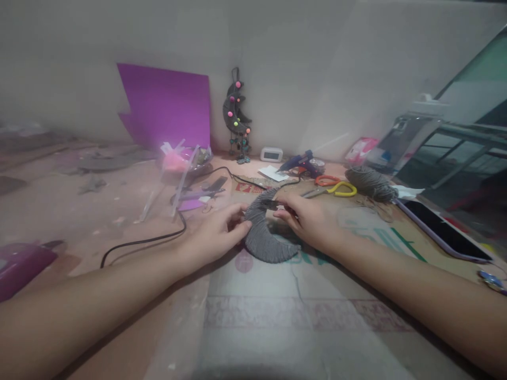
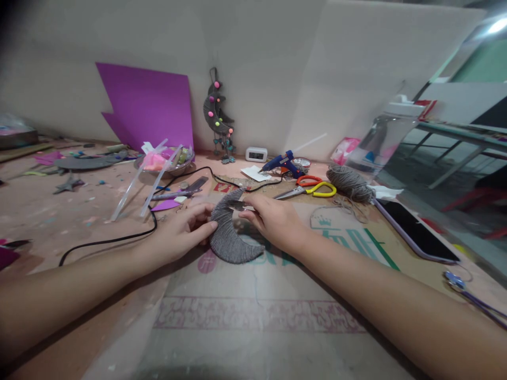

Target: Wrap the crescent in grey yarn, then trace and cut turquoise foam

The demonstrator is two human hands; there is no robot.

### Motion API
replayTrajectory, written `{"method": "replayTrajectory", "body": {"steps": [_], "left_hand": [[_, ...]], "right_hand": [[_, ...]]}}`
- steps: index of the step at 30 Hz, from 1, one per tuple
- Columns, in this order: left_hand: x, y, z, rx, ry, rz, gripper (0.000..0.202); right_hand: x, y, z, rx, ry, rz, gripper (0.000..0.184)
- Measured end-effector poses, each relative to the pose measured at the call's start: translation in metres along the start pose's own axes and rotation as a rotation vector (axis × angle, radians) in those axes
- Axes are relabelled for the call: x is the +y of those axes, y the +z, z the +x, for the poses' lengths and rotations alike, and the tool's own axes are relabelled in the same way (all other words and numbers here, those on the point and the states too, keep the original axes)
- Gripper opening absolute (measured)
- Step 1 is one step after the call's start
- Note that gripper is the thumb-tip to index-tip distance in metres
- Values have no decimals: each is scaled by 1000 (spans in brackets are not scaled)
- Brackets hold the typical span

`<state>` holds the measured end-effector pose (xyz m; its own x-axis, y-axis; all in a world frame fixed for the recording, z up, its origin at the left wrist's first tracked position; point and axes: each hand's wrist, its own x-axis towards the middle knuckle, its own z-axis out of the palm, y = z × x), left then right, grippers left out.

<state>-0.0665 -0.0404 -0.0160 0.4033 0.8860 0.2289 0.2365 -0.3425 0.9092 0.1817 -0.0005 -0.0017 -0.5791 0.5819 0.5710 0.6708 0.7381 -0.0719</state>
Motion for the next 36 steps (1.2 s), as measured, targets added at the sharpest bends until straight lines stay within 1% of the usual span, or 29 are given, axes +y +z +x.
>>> {"method": "replayTrajectory", "body": {"steps": [3,6,10,15,20,28,36], "left_hand": [[6,0,-1,7,10,49,34],[8,0,0,6,-7,24,37],[4,0,1,10,-25,-25,41],[0,-1,-1,17,-10,32,42],[-4,-3,-1,21,-12,54,42],[-4,-2,0,-21,-59,-40,45],[-2,0,3,-38,-63,-154,43]], "right_hand": [[-1,-1,0,-27,16,-18,26],[-2,-1,0,-49,13,-23,25],[0,0,-1,-51,13,-18,24],[1,1,-1,-67,29,-14,23],[-2,-1,2,-60,31,-7,19],[-3,-2,4,-73,55,19,16],[0,-3,5,-70,34,51,21]]}}
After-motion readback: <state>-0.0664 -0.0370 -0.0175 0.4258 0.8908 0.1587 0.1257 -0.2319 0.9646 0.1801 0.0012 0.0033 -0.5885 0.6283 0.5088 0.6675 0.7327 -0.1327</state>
